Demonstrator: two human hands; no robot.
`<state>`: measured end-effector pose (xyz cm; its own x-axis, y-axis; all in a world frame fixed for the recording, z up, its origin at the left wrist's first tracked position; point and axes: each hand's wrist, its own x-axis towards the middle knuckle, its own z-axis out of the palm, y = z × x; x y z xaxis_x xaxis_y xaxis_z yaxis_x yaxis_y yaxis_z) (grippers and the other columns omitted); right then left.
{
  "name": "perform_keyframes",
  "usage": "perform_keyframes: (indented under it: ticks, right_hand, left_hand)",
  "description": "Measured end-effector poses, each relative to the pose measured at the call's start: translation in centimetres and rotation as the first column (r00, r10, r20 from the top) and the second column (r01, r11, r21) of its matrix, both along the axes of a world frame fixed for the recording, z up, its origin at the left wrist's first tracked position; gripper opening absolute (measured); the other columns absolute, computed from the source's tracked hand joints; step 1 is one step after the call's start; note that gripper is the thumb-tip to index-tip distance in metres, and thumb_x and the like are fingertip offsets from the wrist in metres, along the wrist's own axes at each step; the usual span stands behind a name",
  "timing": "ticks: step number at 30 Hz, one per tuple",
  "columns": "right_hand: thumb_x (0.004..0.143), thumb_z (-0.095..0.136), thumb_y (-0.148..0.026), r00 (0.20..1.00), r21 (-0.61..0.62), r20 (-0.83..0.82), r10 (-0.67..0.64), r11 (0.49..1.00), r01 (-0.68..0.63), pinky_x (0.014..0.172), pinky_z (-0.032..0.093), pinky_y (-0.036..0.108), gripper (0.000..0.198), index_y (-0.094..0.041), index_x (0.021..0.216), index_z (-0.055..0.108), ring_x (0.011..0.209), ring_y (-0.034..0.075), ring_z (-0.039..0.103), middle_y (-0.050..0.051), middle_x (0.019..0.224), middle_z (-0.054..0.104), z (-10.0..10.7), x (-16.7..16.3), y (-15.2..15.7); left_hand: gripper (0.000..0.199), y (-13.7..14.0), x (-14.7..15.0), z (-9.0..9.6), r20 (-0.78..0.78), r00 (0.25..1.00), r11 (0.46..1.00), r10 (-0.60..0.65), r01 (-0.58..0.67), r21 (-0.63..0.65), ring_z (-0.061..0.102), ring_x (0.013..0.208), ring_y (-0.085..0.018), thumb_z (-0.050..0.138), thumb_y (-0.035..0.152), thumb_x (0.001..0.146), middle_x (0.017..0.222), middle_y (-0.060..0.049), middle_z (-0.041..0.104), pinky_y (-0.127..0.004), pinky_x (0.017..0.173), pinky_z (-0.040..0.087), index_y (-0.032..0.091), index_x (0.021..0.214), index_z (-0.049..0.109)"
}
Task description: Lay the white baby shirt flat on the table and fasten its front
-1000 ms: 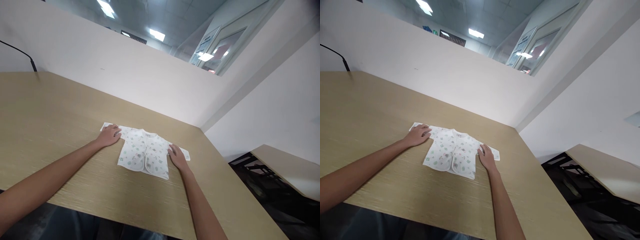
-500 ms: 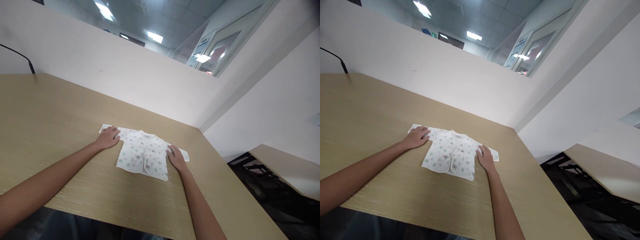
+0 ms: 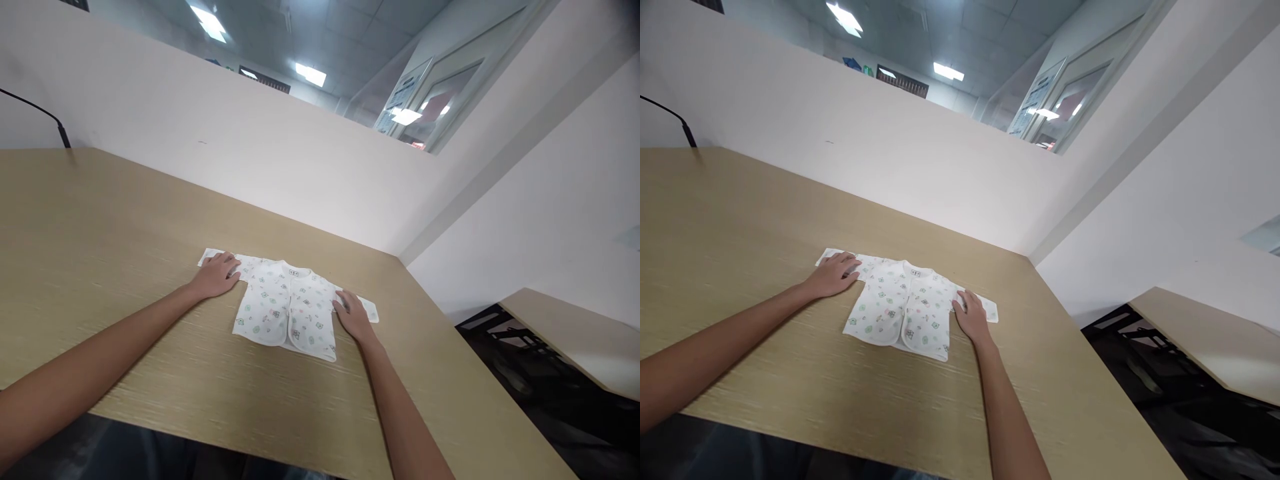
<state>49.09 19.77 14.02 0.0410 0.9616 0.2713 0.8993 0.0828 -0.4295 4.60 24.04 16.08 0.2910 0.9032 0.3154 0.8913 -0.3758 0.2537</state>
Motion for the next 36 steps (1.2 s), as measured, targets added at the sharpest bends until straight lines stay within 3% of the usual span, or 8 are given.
perform_keyframes:
  ticks: [28,36]
  right_hand:
    - [0.094,0.047,-0.049,1.000,-0.007,0.021,-0.015,1.000,0.015,0.118,0.033,0.049,0.050,-0.020,0.132,0.063,0.139,0.029,0.044,0.012,0.147,0.052,0.1,-0.2,-0.1]
    - [0.095,0.046,-0.049,1.000,-0.073,0.024,0.015,0.997,-0.014,0.121,0.030,0.045,0.053,-0.021,0.138,0.058,0.143,0.026,0.041,0.010,0.152,0.048,0.7,0.3,-0.3]
  left_hand:
    - [0.043,0.0,0.0,0.0,-0.012,1.000,1.000,0.003,-0.003,-0.003,0.048,0.128,-0.031,0.040,0.044,0.096,0.137,-0.011,0.055,-0.051,0.105,0.036,0.023,0.127,0.061]
    - [0.043,-0.1,-0.1,0.2,0.001,1.000,1.000,-0.003,0.003,0.004,0.049,0.128,-0.031,0.039,0.044,0.096,0.136,-0.009,0.057,-0.052,0.106,0.037,0.024,0.127,0.062]
